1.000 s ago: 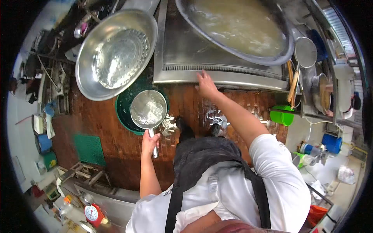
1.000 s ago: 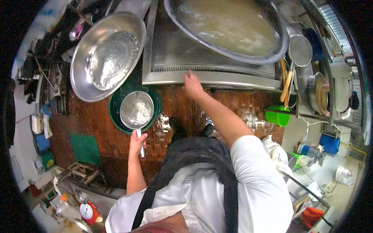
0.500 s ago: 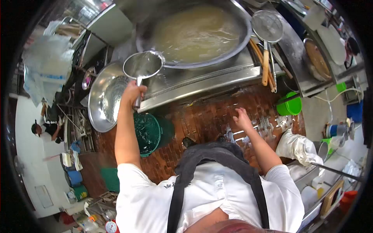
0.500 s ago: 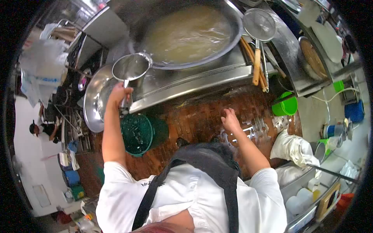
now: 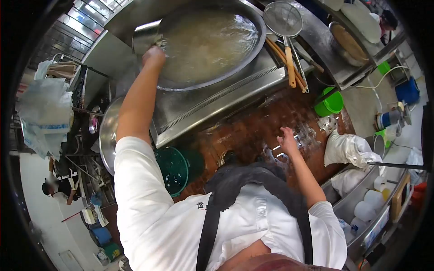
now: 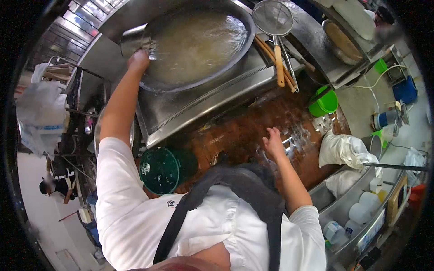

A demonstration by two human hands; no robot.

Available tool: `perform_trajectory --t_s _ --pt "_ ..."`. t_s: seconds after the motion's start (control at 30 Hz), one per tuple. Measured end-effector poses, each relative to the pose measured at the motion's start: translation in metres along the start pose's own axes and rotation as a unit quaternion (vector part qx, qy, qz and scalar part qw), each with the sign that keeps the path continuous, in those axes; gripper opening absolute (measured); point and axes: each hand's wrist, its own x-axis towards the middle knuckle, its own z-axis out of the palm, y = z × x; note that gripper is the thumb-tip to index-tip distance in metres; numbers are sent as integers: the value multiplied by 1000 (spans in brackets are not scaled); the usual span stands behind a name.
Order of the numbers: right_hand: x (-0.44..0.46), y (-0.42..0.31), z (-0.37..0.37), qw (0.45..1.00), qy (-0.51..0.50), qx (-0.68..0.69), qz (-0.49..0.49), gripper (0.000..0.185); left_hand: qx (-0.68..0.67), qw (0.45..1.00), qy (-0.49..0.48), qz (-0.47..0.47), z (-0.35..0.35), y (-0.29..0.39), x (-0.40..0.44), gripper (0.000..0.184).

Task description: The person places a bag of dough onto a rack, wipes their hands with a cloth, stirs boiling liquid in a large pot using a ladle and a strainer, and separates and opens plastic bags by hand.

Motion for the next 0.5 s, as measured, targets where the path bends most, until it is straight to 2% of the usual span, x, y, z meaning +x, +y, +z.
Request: perform_trajectory --t_s 0.03,0.13,0.23,0.3,0.33,0.37,0.4,0.43,0.5 --pt "2 -9 3 1000 4 -11 -11 49 8 1000 -2 -8 -4 0 1 38" --pt "7 -44 23 999 4 -31 -35 49 -65 964 257 27 58 -32 47 39" --pt "15 -87 42 998 -9 -42 -35 50 -116 959 230 115 122 -95 62 39" --pt "17 -103 60 998 -7 -43 -47 50 -185 980 70 38 132 -118 -4 40" --pt "19 -110 68 998 -1 -43 -51 50 -277 945 160 72 174 -138 -23 45" --pt "18 -116 75 998 -12 -38 -40 51 -357 918 173 14 196 -146 -59 54" --pt "18 -123 81 998 -26 -39 -34 51 -494 863 109 -17 238 -163 -81 50" --pt "16 -129 86 998 -41 -41 -22 51 -642 764 26 -56 239 -160 -121 42" --pt "11 -138 90 996 -68 -54 5 52 -707 703 -4 -83 269 -159 -166 33"
